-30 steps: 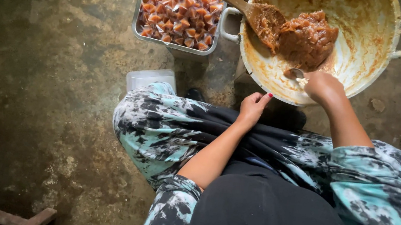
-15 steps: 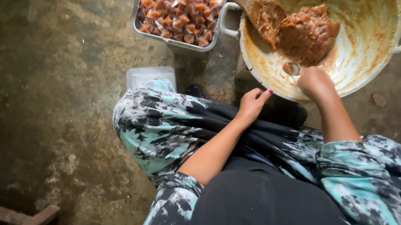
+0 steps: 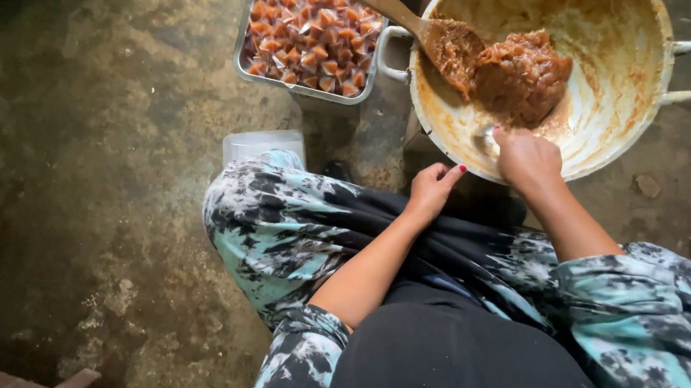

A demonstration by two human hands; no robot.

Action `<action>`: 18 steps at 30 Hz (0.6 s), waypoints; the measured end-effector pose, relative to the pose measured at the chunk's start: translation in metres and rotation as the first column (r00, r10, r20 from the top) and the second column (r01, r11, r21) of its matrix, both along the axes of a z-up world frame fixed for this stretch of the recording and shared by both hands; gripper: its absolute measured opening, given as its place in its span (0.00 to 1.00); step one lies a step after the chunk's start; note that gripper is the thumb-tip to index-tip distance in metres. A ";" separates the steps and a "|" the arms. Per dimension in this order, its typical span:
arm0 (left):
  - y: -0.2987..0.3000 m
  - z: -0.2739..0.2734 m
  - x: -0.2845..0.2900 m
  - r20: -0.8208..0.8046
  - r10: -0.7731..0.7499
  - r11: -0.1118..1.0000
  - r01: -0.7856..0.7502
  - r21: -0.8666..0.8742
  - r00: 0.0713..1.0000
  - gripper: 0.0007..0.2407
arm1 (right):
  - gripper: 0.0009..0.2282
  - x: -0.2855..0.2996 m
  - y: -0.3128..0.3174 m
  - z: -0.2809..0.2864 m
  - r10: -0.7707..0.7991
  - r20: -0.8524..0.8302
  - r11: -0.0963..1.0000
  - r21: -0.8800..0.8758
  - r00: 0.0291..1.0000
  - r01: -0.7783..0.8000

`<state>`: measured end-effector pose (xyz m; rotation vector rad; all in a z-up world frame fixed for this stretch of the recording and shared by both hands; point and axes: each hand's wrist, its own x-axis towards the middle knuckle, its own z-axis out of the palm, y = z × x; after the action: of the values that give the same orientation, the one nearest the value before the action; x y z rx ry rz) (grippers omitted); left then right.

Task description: Portioning brown paste into small plastic wraps and sealing them by hand.

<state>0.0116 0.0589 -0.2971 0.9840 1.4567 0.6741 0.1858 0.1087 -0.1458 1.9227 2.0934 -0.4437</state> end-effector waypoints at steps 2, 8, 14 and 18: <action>-0.001 -0.003 0.000 0.000 0.002 1.000 -0.002 -0.012 1.000 0.18 | 0.17 -0.004 0.011 -0.008 -0.089 -0.032 0.994 -0.072 0.995 0.087; 0.001 -0.010 0.003 -0.001 0.007 0.999 -0.007 -0.041 1.000 0.17 | 0.20 0.016 0.023 -0.035 -0.239 -0.006 0.962 -0.136 0.971 0.236; 0.004 -0.007 0.004 0.017 0.005 0.999 -0.004 -0.054 1.000 0.16 | 0.18 0.013 0.021 -0.038 -0.345 -0.029 0.925 -0.178 0.938 0.335; 0.000 -0.012 0.008 0.028 0.007 0.998 -0.006 -0.057 1.000 0.16 | 0.17 -0.002 0.012 -0.024 -0.384 -0.100 0.910 -0.209 0.918 0.358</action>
<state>0.0191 0.0592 -0.3088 0.9227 1.4474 0.6457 0.1840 0.1206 -0.1701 2.2316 1.6791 -0.8448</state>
